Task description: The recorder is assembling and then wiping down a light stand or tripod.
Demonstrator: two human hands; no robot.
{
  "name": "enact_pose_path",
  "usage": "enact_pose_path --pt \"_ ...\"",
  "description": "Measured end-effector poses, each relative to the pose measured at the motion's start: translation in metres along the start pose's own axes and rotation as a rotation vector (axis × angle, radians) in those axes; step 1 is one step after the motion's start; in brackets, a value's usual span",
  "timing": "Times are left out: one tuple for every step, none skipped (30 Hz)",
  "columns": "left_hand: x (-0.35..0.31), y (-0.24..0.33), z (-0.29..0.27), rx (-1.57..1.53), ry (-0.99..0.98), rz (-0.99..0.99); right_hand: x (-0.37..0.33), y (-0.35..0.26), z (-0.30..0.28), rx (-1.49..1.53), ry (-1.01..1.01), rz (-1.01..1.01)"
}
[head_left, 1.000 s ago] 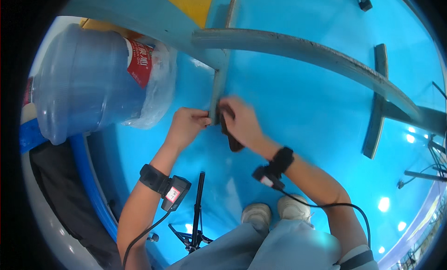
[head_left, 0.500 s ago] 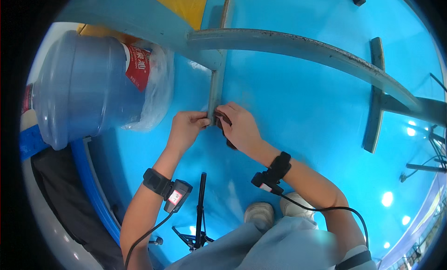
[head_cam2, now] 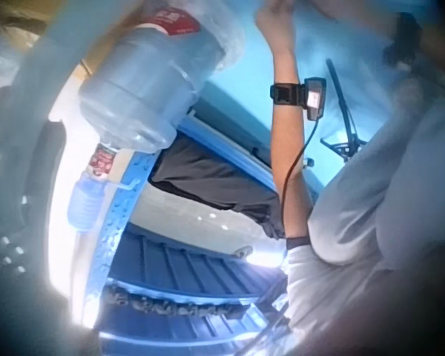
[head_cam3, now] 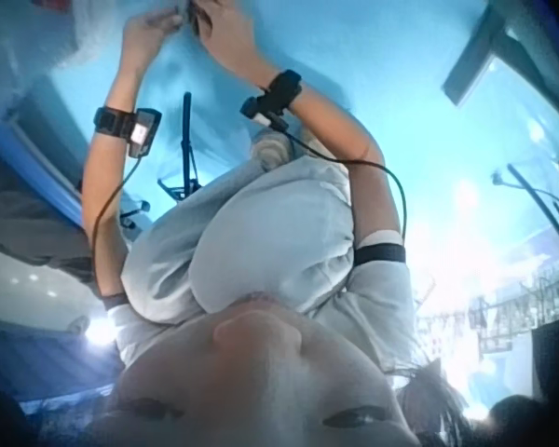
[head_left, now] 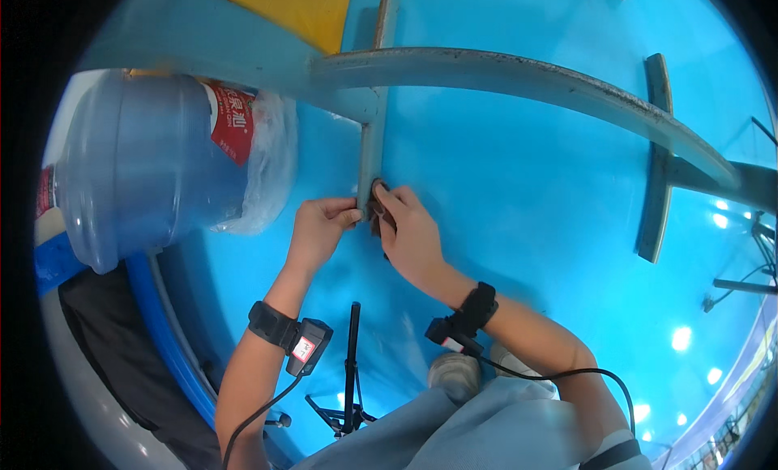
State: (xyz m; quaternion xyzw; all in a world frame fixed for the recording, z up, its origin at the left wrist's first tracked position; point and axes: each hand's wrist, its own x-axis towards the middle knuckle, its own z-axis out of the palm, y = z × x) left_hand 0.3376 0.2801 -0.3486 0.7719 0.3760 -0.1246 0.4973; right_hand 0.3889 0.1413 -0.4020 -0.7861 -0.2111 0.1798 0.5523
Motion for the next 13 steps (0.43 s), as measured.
enact_pose_path --pt "0.000 -0.001 0.000 0.002 -0.006 -0.003 -0.001 0.001 0.000 0.002 0.010 -0.028" --pt "0.001 -0.003 -0.003 -0.020 0.001 -0.002 -0.003 0.001 0.000 0.004 0.019 -0.055" --pt "0.001 -0.005 -0.003 -0.042 0.008 -0.002 -0.001 0.003 0.001 0.004 0.021 -0.048" --pt "0.002 -0.005 -0.002 -0.038 0.006 -0.001 0.007 0.002 0.002 -0.035 0.019 -0.038" --pt "0.002 -0.005 -0.001 -0.042 0.009 -0.002 0.011 0.000 0.002 -0.073 0.016 -0.029" --pt "0.002 -0.004 -0.001 -0.046 0.012 -0.003 0.007 -0.003 0.000 -0.072 0.019 -0.028" --pt "0.001 -0.003 -0.001 -0.043 0.011 -0.003 -0.003 -0.005 -0.001 -0.044 -0.012 -0.023" --pt "0.000 0.000 -0.002 -0.017 0.001 -0.002 -0.008 -0.006 -0.002 -0.016 -0.043 -0.018" --pt "0.000 0.001 -0.003 0.009 -0.008 -0.001 0.000 -0.003 0.000 -0.014 -0.041 -0.017" --pt "-0.001 0.001 -0.002 0.011 -0.013 -0.002 0.013 0.000 0.000 -0.035 -0.029 0.000" --pt "0.000 0.002 -0.003 -0.014 -0.022 -0.008 0.019 0.001 -0.001 -0.056 -0.017 0.017" --pt "0.001 0.002 -0.005 -0.038 -0.031 -0.013 0.016 -0.001 -0.003 -0.091 -0.055 0.026" --pt "0.003 0.003 -0.007 -0.030 -0.030 -0.010 0.012 -0.005 -0.002 -0.120 -0.089 0.031"
